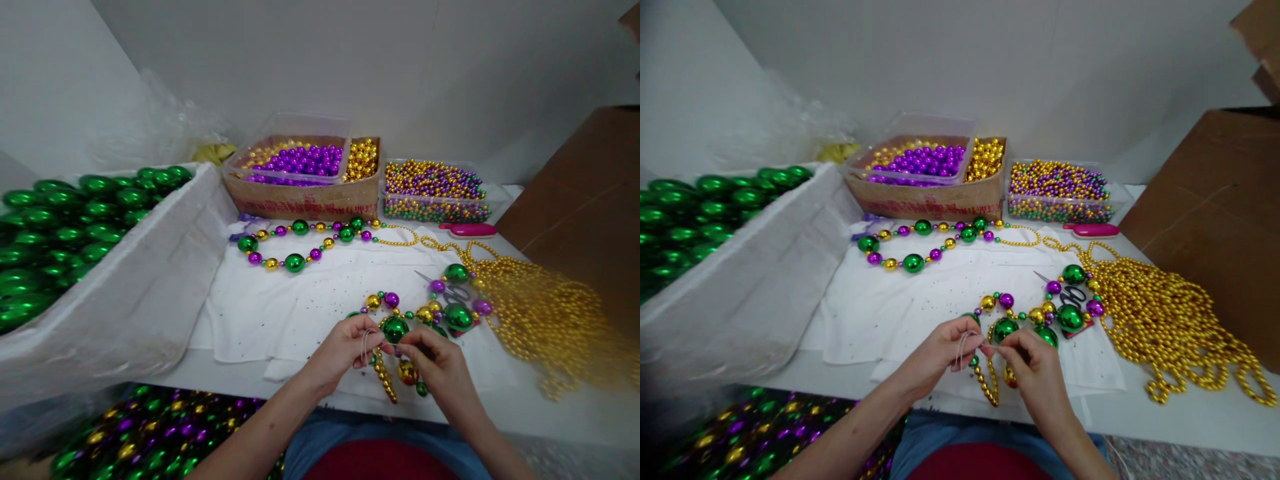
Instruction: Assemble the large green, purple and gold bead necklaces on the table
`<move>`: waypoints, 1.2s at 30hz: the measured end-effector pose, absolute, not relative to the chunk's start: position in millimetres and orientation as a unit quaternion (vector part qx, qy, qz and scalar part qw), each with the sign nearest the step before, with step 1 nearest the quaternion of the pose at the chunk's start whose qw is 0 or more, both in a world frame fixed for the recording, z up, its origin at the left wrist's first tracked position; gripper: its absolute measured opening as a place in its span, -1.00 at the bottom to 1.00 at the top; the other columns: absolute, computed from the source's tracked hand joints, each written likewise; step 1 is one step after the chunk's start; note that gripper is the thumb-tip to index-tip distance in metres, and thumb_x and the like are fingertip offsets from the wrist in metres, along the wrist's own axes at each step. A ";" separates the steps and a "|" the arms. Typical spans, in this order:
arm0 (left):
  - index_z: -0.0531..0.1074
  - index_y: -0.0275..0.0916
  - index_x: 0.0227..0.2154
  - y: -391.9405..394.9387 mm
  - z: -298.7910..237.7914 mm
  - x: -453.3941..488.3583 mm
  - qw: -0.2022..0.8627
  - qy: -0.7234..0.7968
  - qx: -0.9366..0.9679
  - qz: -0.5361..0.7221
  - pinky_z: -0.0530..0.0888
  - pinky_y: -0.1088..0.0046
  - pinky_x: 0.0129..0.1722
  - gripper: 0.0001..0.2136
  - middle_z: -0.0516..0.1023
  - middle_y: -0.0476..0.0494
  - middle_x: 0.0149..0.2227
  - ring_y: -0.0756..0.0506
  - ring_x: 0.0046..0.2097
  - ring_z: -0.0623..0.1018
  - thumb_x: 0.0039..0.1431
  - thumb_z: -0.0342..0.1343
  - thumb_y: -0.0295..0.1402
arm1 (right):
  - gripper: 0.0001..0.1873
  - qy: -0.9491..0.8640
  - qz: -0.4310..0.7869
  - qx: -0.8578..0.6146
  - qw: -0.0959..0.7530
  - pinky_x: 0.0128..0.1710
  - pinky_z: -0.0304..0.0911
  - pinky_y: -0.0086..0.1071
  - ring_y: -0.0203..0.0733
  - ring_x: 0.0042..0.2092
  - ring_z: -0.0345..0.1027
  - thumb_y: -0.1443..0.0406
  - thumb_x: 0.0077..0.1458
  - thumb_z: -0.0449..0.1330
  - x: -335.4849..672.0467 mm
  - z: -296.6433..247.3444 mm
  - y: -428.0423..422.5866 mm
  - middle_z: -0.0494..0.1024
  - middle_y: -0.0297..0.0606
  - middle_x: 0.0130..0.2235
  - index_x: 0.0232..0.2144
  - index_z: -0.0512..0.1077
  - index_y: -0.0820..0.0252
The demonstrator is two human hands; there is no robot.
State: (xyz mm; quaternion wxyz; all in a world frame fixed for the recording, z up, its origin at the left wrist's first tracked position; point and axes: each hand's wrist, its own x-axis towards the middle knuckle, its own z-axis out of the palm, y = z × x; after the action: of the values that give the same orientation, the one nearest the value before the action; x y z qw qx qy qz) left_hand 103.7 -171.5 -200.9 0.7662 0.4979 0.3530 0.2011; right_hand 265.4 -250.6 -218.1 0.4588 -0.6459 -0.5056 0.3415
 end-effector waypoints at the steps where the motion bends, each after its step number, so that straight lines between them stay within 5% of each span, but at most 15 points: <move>1: 0.31 -0.29 -0.44 -170.9 -200.4 103.5 0.773 0.351 0.488 0.202 0.05 0.57 -0.59 -0.70 0.56 -0.13 -0.40 0.12 -0.59 0.21 -0.02 0.21 -0.16 | -0.81 -0.512 0.325 -0.651 0.456 -0.44 0.12 -0.48 -0.32 -0.41 0.25 0.23 0.08 0.16 267.8 -214.6 -252.0 0.39 -0.32 -0.47 -0.50 0.42 0.23; 12: 0.37 -0.32 -0.52 -173.5 -194.0 109.8 0.768 0.353 0.473 0.248 0.04 0.56 -0.57 -0.81 0.48 -0.02 -0.48 0.13 -0.56 0.20 -0.11 0.28 -0.36 | -0.87 -0.629 0.234 -0.579 0.464 -0.37 0.14 -0.49 -0.36 -0.38 0.31 0.34 0.17 0.07 240.0 -212.3 -268.9 0.46 -0.32 -0.40 -0.33 0.43 0.18; 20: 0.36 -0.30 -0.50 -172.7 -189.7 106.7 0.730 0.359 0.525 0.251 0.14 0.59 -0.53 -0.85 0.41 0.04 -0.51 0.12 -0.55 0.23 -0.05 0.24 -0.39 | -0.79 -0.486 0.398 -0.587 0.511 -0.31 0.13 -0.42 -0.27 -0.30 0.26 0.19 0.09 0.14 262.7 -223.0 -252.2 0.39 -0.27 -0.36 -0.43 0.46 0.21; 24: 0.35 -0.30 -0.49 -173.2 -189.1 109.7 0.702 0.349 0.563 0.263 0.23 0.58 -0.46 -0.86 0.43 0.01 -0.48 0.08 -0.48 0.31 -0.03 0.22 -0.39 | -0.79 -0.422 0.504 -0.553 0.512 -0.49 0.04 -0.48 -0.36 -0.42 0.17 0.18 -0.08 0.27 256.9 -232.2 -243.1 0.37 -0.30 -0.37 -0.41 0.51 0.21; 29: 0.37 -0.28 -0.46 -173.1 -192.1 105.2 0.585 0.346 0.684 0.265 0.28 0.52 -0.41 -0.92 0.43 -0.02 -0.46 0.02 -0.41 0.37 0.05 0.14 -0.40 | -0.75 -0.325 0.576 -0.513 0.547 -0.63 -0.18 -0.53 -0.52 -0.59 -0.07 0.17 -0.16 0.33 243.0 -233.8 -238.9 0.26 -0.41 -0.51 -0.53 0.43 0.25; 33: 0.37 -0.26 -0.44 -174.1 -201.8 101.6 0.415 0.341 0.789 0.299 0.32 0.49 -0.33 -0.91 0.43 -0.04 -0.40 0.00 -0.35 0.40 0.12 0.00 -0.53 | -0.71 -0.331 0.556 -0.517 0.560 -0.62 -0.05 -0.54 -0.47 -0.55 0.05 0.14 -0.12 0.31 233.9 -230.9 -241.4 0.28 -0.38 -0.52 -0.55 0.41 0.28; 36: 0.37 -0.25 -0.43 -177.5 -207.5 106.4 0.402 0.336 0.776 0.352 0.35 0.49 -0.25 -0.89 0.46 -0.07 -0.34 -0.01 -0.28 0.45 0.13 -0.01 -0.53 | -0.68 -0.325 0.533 -0.513 0.589 -0.60 0.03 -0.55 -0.44 -0.52 0.12 0.12 -0.10 0.29 225.7 -228.8 -245.0 0.28 -0.36 -0.49 -0.54 0.40 0.29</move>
State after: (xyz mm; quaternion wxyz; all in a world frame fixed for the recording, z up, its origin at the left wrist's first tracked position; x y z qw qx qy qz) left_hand 106.4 -177.5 -207.5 0.4022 0.7755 0.3359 0.3521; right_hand 225.7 -245.0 -228.8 0.5885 -0.5134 -0.3249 0.5334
